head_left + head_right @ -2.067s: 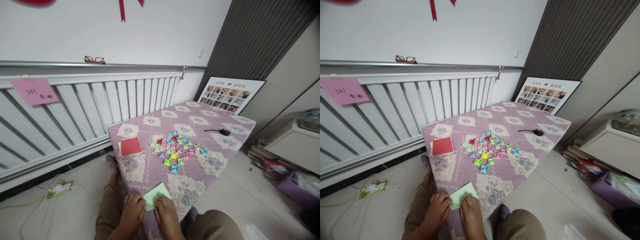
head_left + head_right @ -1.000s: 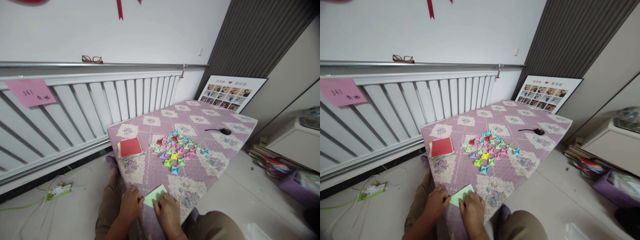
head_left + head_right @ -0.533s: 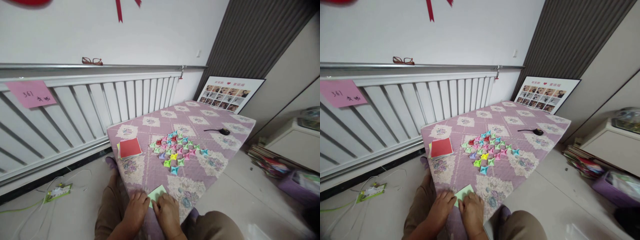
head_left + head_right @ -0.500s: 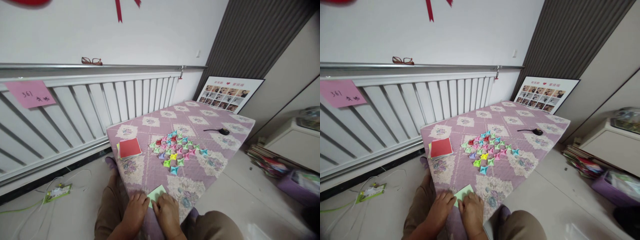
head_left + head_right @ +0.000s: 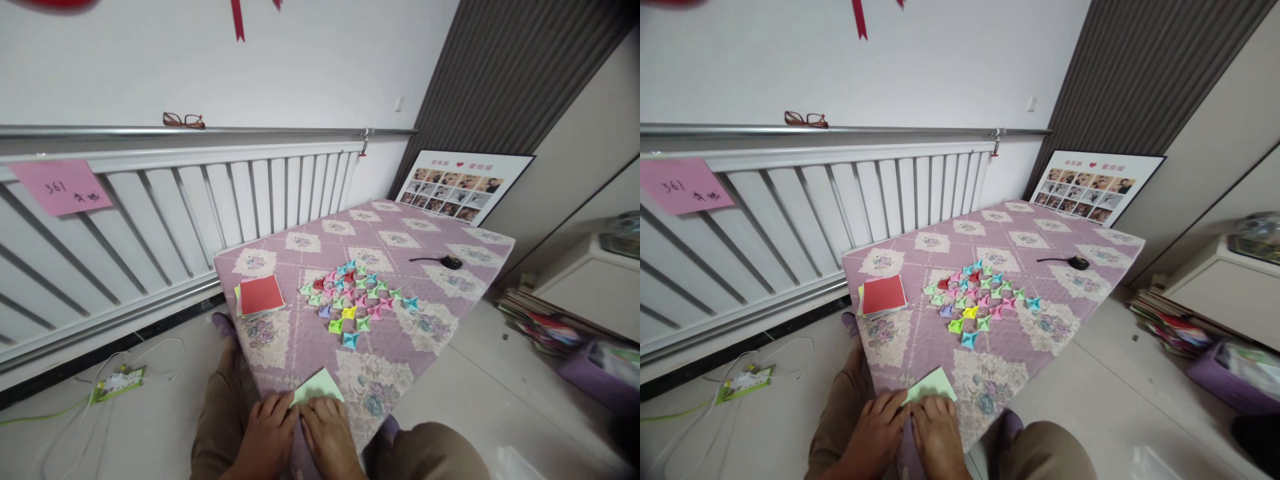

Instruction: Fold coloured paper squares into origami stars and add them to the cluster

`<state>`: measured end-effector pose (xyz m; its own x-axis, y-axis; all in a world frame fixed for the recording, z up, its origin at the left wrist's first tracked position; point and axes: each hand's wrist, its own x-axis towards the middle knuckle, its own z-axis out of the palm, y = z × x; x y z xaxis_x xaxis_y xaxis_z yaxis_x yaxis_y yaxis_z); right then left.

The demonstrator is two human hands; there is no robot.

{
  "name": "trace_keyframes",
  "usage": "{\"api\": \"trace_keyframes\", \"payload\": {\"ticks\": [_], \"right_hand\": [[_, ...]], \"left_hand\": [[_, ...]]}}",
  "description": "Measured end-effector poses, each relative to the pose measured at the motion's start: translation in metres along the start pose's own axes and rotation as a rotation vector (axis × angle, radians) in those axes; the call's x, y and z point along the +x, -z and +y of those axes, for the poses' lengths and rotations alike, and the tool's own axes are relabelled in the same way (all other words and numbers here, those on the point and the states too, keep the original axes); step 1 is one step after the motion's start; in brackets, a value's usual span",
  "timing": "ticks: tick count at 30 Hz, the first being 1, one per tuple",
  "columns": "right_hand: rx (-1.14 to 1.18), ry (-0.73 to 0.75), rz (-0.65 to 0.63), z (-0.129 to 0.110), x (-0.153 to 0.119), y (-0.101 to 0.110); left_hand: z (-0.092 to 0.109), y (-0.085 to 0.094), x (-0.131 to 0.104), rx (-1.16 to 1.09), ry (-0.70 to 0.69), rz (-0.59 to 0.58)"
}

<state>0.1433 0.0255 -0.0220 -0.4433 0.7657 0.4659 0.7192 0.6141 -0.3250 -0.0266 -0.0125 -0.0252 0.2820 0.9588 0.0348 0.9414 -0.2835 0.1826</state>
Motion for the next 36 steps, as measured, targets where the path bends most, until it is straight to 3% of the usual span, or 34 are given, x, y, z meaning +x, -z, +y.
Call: {"api": "trace_keyframes", "payload": {"ticks": [5,9,16,19,24,29,32,36], "right_hand": [[-0.018,0.051,-0.080,0.000,-0.004,0.013],[-0.028,0.111,-0.068,0.011,-0.010,0.022],[-0.046,0.140,-0.049,0.027,-0.020,0.019],[-0.054,0.134,-0.050,0.028,-0.020,0.017],[0.020,0.016,-0.030,0.022,-0.016,0.019],[0.070,-0.084,-0.053,0.016,-0.011,0.022],[0.090,-0.122,-0.049,0.015,-0.012,0.019],[0.093,-0.166,-0.022,0.017,-0.017,0.006]], "left_hand": [[-0.007,-0.007,-0.003,-0.027,-0.010,-0.007],[-0.017,-0.014,-0.010,-0.002,-0.009,-0.004],[-0.027,-0.019,-0.017,0.030,0.080,0.056],[-0.025,-0.011,-0.014,0.015,0.103,0.069],[-0.014,0.018,0.006,-0.067,0.189,0.008],[-0.001,0.032,0.029,-0.092,0.039,-0.060],[0.000,0.026,0.035,-0.058,-0.028,-0.099],[-0.006,0.015,0.036,-0.017,-0.063,-0.058]]}}
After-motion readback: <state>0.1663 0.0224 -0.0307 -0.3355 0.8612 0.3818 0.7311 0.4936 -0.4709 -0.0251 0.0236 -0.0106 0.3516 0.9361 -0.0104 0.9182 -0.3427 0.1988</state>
